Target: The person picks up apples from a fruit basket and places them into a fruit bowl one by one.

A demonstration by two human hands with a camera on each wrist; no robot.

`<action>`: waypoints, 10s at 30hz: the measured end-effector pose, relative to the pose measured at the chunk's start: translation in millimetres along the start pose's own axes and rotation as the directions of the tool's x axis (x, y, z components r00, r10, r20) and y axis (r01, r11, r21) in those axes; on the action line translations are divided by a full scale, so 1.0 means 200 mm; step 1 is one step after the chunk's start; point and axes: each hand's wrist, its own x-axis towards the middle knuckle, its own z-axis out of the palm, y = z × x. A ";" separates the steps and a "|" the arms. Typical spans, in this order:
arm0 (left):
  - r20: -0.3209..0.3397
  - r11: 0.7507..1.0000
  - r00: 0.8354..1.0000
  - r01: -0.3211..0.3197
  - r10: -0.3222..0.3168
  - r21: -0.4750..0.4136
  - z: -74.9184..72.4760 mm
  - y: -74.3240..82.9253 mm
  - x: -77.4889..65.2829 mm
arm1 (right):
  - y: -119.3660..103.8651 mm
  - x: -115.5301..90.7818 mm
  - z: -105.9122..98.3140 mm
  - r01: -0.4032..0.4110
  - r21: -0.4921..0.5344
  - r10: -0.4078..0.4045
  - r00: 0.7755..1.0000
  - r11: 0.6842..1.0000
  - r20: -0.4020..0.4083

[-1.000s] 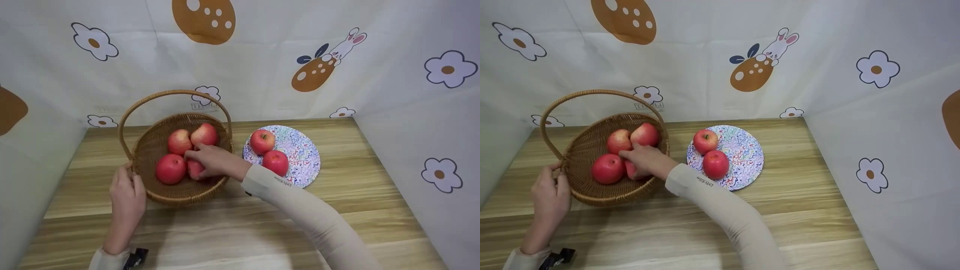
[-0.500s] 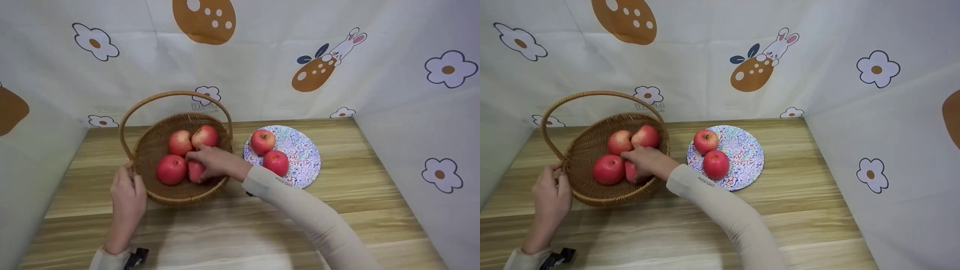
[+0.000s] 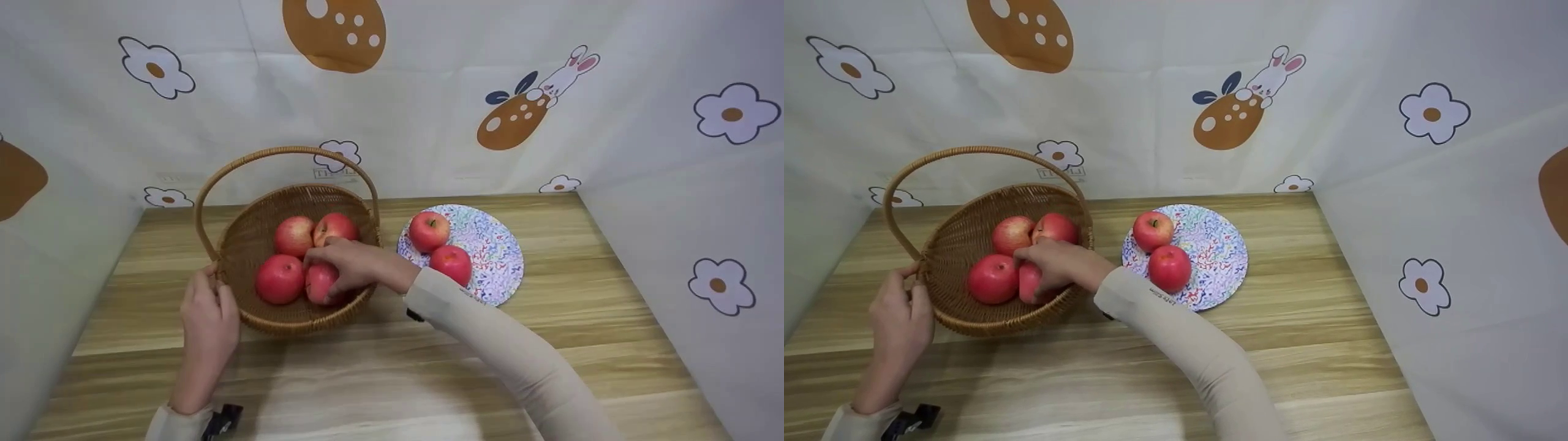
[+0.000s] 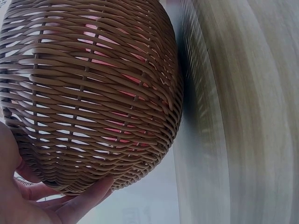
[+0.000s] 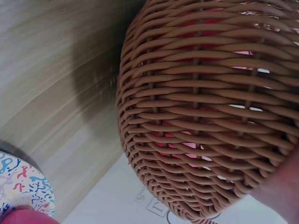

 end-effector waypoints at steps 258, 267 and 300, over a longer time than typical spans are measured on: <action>-0.023 1.000 1.000 -0.021 0.021 0.007 0.01 0.00 -0.01 | 0.92 -0.80 0.01 -0.039 0.603 0.543 0.485 0.797 -0.686; -0.026 1.000 0.999 -0.025 0.025 0.001 0.01 0.00 -0.01 | 0.96 -0.80 0.08 -0.094 0.611 0.574 0.476 0.786 -0.666; -0.011 1.000 1.000 -0.005 0.005 0.003 0.00 0.00 -0.01 | 0.96 -0.78 0.14 -0.137 0.687 0.658 0.467 0.714 -0.591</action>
